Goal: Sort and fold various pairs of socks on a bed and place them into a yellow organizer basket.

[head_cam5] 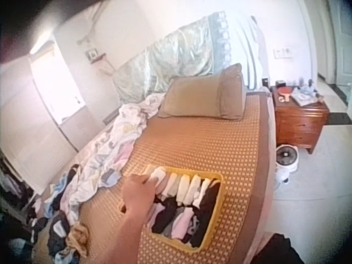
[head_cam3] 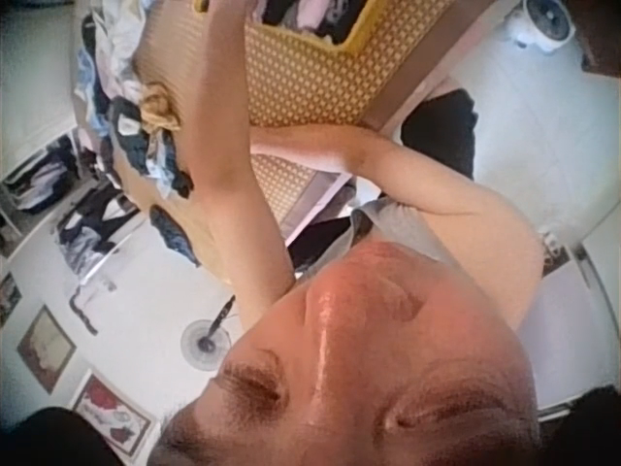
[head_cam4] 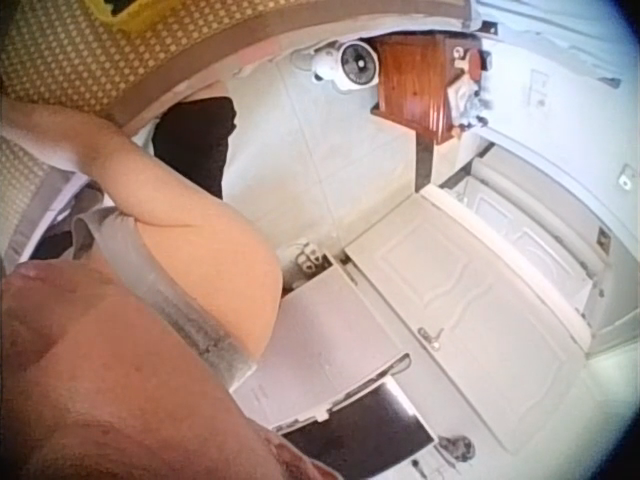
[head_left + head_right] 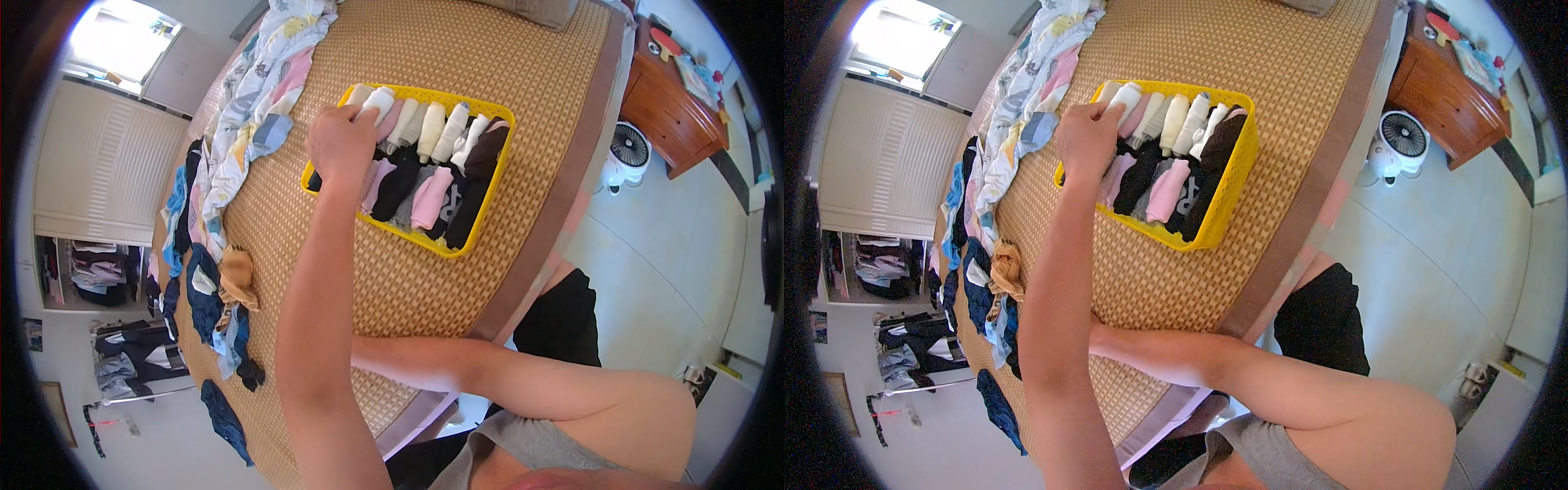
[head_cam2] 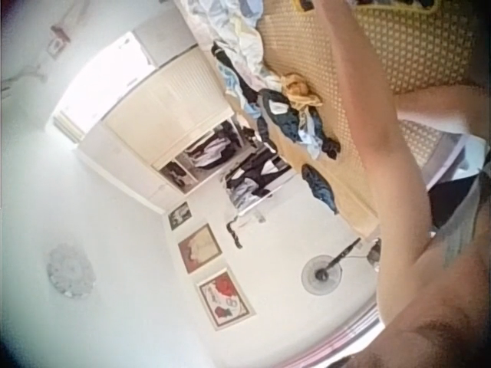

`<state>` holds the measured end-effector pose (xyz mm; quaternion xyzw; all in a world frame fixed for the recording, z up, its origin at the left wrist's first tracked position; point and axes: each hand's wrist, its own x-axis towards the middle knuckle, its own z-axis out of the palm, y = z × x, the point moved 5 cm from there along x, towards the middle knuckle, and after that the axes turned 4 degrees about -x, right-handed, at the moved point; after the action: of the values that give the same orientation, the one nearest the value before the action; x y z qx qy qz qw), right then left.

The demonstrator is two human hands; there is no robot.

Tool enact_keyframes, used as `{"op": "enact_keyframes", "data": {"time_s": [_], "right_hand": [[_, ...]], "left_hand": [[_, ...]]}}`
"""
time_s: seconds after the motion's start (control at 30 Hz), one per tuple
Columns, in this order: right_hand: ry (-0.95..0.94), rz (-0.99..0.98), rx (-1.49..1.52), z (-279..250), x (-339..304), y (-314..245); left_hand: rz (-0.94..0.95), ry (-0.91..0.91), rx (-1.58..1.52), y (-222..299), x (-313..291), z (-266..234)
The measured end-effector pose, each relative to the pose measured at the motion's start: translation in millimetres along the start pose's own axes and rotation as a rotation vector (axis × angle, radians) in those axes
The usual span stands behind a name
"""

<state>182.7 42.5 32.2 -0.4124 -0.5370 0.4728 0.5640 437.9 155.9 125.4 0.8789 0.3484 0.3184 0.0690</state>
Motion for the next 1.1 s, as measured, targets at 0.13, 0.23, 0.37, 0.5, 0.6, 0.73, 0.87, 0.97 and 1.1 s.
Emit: {"op": "enact_keyframes", "data": {"time_s": [0.13, 0.23, 0.37, 0.5, 0.6, 0.73, 0.87, 0.97, 1.1], "right_hand": [[0.001, 0.007, 0.013, -1, 1, 2], [0.008, 0.013, 0.028, 1, 4, 2], [0.022, 0.042, 0.101, 3, 9, 4], [0.034, 0.084, 0.217, 5, 12, 9], [0.162, -0.064, -0.312, 6, 13, 5], [0.191, -0.212, -0.298, 28, 20, 30], [0.056, -0.179, 0.002, 27, 23, 80], [-0.017, -0.015, 0.121, 26, 26, 59], [0.134, -0.195, -0.504, 2, 26, 25]], "left_hand": [[-0.221, -0.274, -0.022, -6, 2, 2], [-0.219, -0.238, 0.01, -3, 2, -5], [-0.274, -0.265, 0.067, 2, 10, -9], [-0.277, -0.333, -0.006, 0, 16, -17], [-0.278, -0.306, -0.098, -8, 9, -24], [-0.112, -0.049, -0.132, -17, -3, -52], [-0.137, 0.133, -0.267, -22, -74, -116], [0.086, 0.412, -0.158, -55, -167, -185], [-0.174, 0.579, -0.103, -153, -296, -237]]}}
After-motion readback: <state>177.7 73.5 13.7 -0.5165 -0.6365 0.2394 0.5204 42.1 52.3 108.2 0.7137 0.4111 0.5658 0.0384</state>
